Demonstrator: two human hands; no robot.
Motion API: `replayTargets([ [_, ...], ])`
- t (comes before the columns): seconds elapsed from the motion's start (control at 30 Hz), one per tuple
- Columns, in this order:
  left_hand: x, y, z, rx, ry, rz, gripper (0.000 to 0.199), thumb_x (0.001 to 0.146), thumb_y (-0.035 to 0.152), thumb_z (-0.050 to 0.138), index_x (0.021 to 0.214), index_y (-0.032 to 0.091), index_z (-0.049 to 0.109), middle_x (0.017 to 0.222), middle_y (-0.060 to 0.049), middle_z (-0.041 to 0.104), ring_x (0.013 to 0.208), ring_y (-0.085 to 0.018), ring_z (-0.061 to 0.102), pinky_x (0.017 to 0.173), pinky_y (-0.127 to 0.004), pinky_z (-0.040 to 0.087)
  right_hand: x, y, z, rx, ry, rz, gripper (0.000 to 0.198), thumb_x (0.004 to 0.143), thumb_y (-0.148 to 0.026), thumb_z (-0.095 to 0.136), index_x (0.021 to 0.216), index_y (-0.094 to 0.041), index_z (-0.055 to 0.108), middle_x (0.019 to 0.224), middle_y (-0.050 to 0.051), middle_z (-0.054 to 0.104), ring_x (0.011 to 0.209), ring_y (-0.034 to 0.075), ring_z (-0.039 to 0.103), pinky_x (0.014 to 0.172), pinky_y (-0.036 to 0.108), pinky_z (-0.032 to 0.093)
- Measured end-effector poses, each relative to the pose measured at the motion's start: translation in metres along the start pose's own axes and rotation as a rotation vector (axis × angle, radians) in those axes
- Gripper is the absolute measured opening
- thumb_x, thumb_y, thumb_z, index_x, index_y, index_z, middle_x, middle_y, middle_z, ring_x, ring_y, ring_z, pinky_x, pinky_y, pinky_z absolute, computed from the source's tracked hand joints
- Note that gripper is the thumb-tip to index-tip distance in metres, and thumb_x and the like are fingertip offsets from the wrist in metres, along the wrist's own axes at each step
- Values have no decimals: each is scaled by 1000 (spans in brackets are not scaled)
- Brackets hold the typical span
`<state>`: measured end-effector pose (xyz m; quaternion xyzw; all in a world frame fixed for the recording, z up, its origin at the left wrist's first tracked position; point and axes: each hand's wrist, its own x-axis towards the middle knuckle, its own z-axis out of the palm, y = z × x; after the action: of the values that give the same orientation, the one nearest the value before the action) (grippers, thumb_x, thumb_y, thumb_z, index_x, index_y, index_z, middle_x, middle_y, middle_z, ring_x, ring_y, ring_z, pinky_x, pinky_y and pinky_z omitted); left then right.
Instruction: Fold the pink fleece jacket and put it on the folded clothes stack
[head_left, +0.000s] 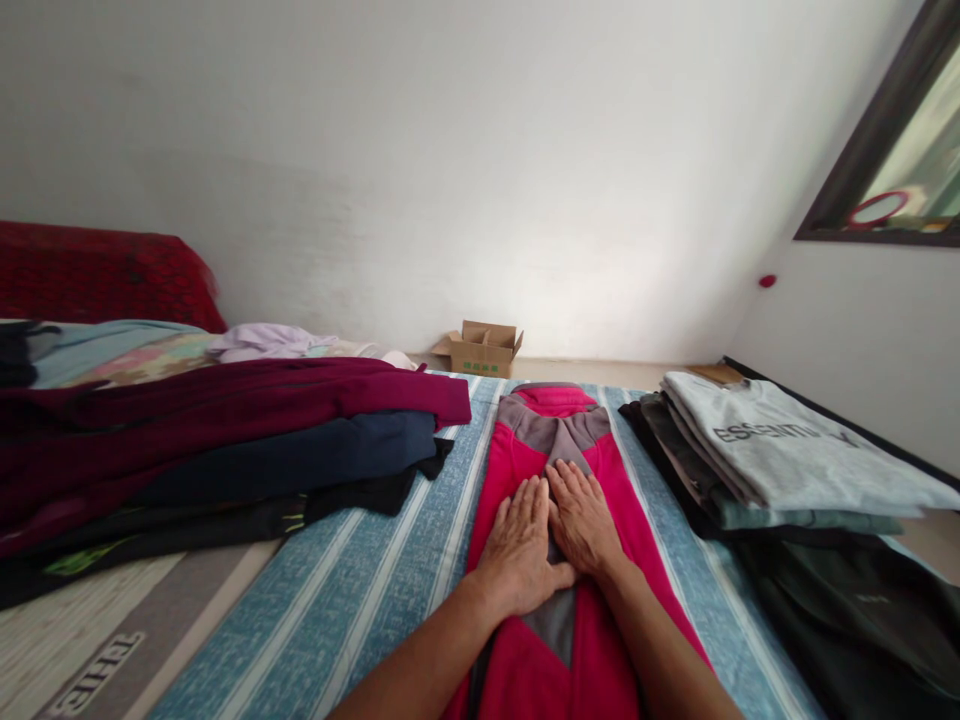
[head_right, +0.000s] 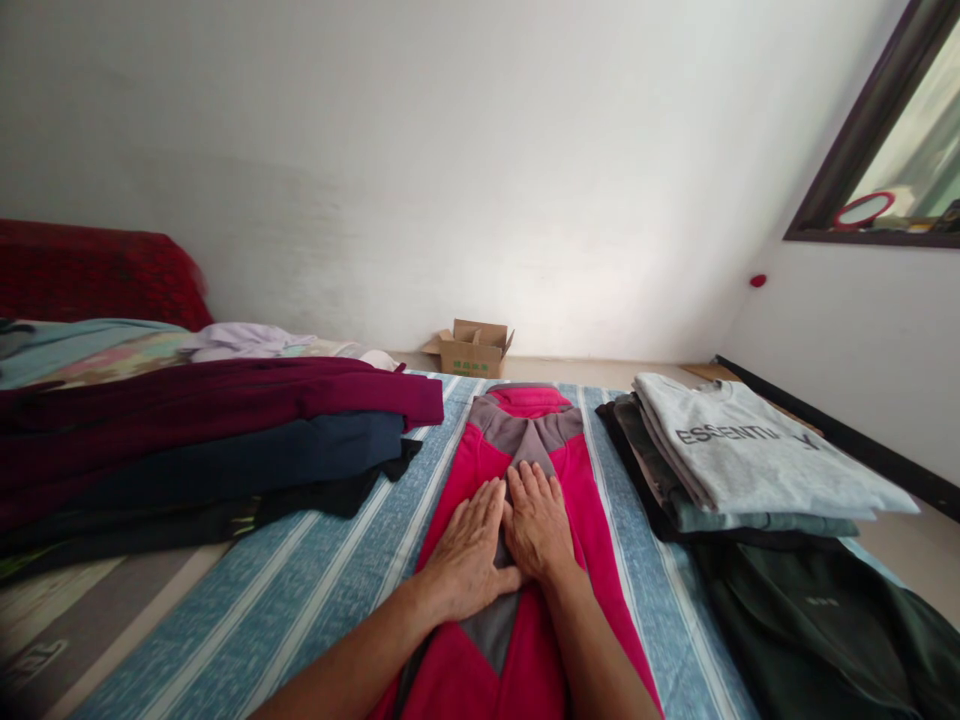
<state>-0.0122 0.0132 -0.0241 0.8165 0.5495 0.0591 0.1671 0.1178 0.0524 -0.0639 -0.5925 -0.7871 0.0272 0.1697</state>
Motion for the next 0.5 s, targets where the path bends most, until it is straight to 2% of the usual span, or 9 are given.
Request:
replayTargets([
  [0.5, 2, -3, 3, 24, 1, 15, 97, 71, 51, 51, 145, 4, 9, 153, -14, 4, 140, -27, 2, 113, -44, 8, 2, 1, 3, -43, -28, 27, 51, 94, -37, 29, 141, -20, 35, 148, 3, 29, 137, 23, 21, 111, 43, 16],
])
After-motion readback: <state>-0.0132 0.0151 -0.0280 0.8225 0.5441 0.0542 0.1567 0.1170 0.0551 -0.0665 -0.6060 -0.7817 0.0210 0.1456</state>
